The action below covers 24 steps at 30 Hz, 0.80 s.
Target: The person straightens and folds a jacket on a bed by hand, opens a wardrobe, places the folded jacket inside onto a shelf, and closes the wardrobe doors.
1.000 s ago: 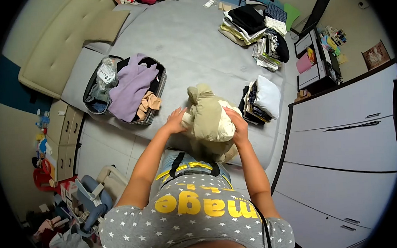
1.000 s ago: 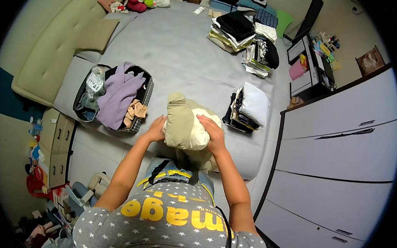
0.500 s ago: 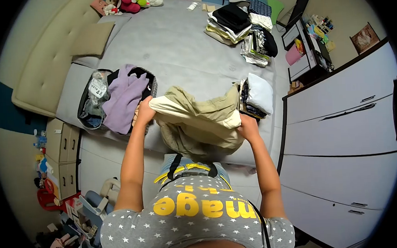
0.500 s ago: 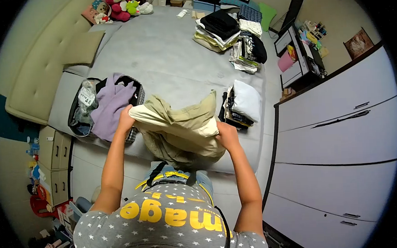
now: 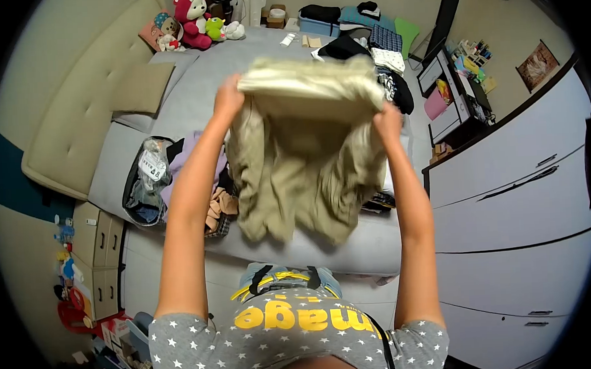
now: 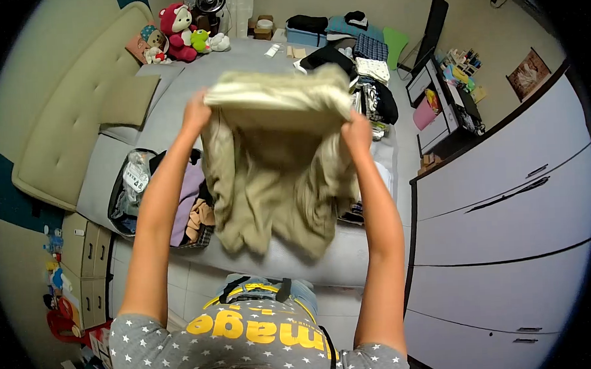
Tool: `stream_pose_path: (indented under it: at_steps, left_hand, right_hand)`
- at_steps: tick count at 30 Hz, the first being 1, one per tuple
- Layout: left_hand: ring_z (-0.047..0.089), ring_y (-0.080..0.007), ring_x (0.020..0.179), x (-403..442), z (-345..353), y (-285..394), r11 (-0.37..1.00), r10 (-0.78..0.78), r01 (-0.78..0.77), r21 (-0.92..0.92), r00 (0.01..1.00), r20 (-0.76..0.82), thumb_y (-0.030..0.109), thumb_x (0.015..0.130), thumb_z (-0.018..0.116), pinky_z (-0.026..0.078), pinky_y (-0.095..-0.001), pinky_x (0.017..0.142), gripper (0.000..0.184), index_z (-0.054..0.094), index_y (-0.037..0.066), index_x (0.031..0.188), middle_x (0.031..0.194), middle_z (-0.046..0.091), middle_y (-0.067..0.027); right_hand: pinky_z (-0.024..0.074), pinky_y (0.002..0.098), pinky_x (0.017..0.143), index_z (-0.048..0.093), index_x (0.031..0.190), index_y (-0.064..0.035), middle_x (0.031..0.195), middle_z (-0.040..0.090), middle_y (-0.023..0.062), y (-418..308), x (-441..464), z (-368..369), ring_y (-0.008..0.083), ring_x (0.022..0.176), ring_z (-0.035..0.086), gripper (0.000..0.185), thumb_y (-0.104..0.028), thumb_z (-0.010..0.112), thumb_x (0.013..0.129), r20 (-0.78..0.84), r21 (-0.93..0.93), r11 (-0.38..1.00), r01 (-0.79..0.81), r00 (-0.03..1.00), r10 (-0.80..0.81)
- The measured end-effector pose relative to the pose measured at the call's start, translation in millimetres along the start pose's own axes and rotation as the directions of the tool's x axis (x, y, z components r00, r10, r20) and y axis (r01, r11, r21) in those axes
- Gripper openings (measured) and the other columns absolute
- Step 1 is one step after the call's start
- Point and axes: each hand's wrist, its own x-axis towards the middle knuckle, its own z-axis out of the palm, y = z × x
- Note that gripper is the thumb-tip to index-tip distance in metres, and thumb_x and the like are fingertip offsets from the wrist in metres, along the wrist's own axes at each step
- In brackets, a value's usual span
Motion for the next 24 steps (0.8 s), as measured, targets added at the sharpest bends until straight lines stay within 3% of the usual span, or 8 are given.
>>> stream_pose_path:
  at_steps: [2,8,13,14,16,20,22,24]
  left_hand:
    - [0.055,-0.0386,0.09,39.9,-22.1,35.7,0.975,0.184,-0.212,-0.072,0.943,-0.278,0.001,0.074,0.049,0.044,-0.0406,0.077,0.024,0.057,0.004,0.097,0.095,0.059,-0.0182]
    - [0.054,-0.0343,0.08,26.1,-87.7,73.1,0.953,0.262,-0.279,-0.119,0.954,-0.145,-0.002,0.065,0.059,0.043,-0.0341,0.07,0.021,0.054,0.001,0.085,0.083,0.055,-0.0155]
    - [0.051,-0.0366,0.082,-64.9,-59.7,-41.0,0.958,0.261,-0.285,0.018,0.902,0.343,-0.005,0.056,0.057,0.041,-0.0392,0.071,0.028,0.054,0.003,0.083,0.087,0.055,-0.017]
    - [0.051,-0.0368,0.085,-92.9,-43.7,-73.6,0.938,0.252,-0.333,0.099,0.848,0.466,-0.006,0.054,0.057,0.041,-0.0406,0.072,0.032,0.055,0.003,0.084,0.089,0.056,-0.0172]
    - [0.05,-0.0316,0.107,-144.7,-16.3,-111.9,0.907,0.146,-0.393,0.153,0.633,0.761,0.0,0.063,0.061,0.038,-0.0373,0.09,0.039,0.062,0.01,0.1,0.108,0.058,-0.0135]
    - [0.055,-0.0303,0.103,-245.2,0.5,-124.9,0.777,-0.271,-0.584,0.237,0.03,0.962,0.004,0.068,0.058,0.041,-0.0389,0.09,0.043,0.062,0.017,0.109,0.109,0.061,-0.0105]
    - [0.058,-0.0299,0.098,-294.2,22.8,-162.0,0.753,-0.422,-0.64,0.154,-0.289,0.859,0.009,0.072,0.056,0.045,-0.0404,0.085,0.039,0.061,0.017,0.11,0.105,0.062,-0.0102]
    - [0.058,-0.0299,0.098,-306.2,20.0,-162.7,0.84,-0.37,-0.492,0.23,-0.209,0.905,0.01,0.073,0.055,0.045,-0.0404,0.085,0.038,0.06,0.016,0.11,0.105,0.062,-0.0106]
  right_hand:
    - [0.0452,0.0445,0.064,0.062,0.088,-0.0051,0.077,0.058,0.0214,-10.6,40.4,-17.1,0.0393,0.073,0.057,0.024,-0.003,0.049,0.068,-0.3,0.132,0.976,0.172,0.946,-0.126]
    - [0.0441,0.0388,0.06,0.061,0.083,-0.0003,0.076,0.058,0.017,-35.1,27.9,-64.3,0.0367,0.069,0.055,0.016,0.0,0.057,0.068,-0.399,0.048,0.865,0.499,0.804,-0.442]
    - [0.0434,0.0431,0.064,0.059,0.079,0.0039,0.079,0.057,0.0212,-16.7,-59.3,-17.5,0.0394,0.072,0.053,0.019,0.004,0.054,0.06,-0.119,0.128,0.889,0.439,0.897,-0.426]
    - [0.0425,0.0449,0.066,0.061,0.08,0.0027,0.08,0.058,0.0197,-45.8,-75.2,-16.0,0.04,0.074,0.053,0.02,0.001,0.053,0.062,0.213,0.726,0.648,-0.231,0.971,0.107]
    - [0.0401,0.0421,0.063,0.06,0.074,-0.0033,0.074,0.053,0.0144,-1.3,-137.2,24.2,0.0344,0.071,0.051,0.011,-0.006,0.055,0.064,0.333,0.293,0.945,0.146,0.911,-0.244]
    - [0.0421,0.0386,0.07,0.067,0.087,-0.0204,0.077,0.053,0.0058,19.0,-257.4,64.3,0.0243,0.081,0.053,0.018,-0.016,0.054,0.076,0.746,0.101,0.897,0.431,0.564,-0.355]
    - [0.0441,0.0367,0.084,0.066,0.099,-0.0227,0.103,0.06,0.0083,30.8,-314.0,84.7,0.0267,0.102,0.054,0.028,-0.01,0.048,0.082,0.993,-0.103,0.953,0.286,0.087,0.081]
    - [0.0444,0.038,0.085,0.064,0.104,-0.0191,0.107,0.061,0.0114,49.1,-358.7,104.4,0.0285,0.101,0.056,0.032,-0.006,0.047,0.079,0.981,-0.076,0.977,0.198,-0.159,0.109]
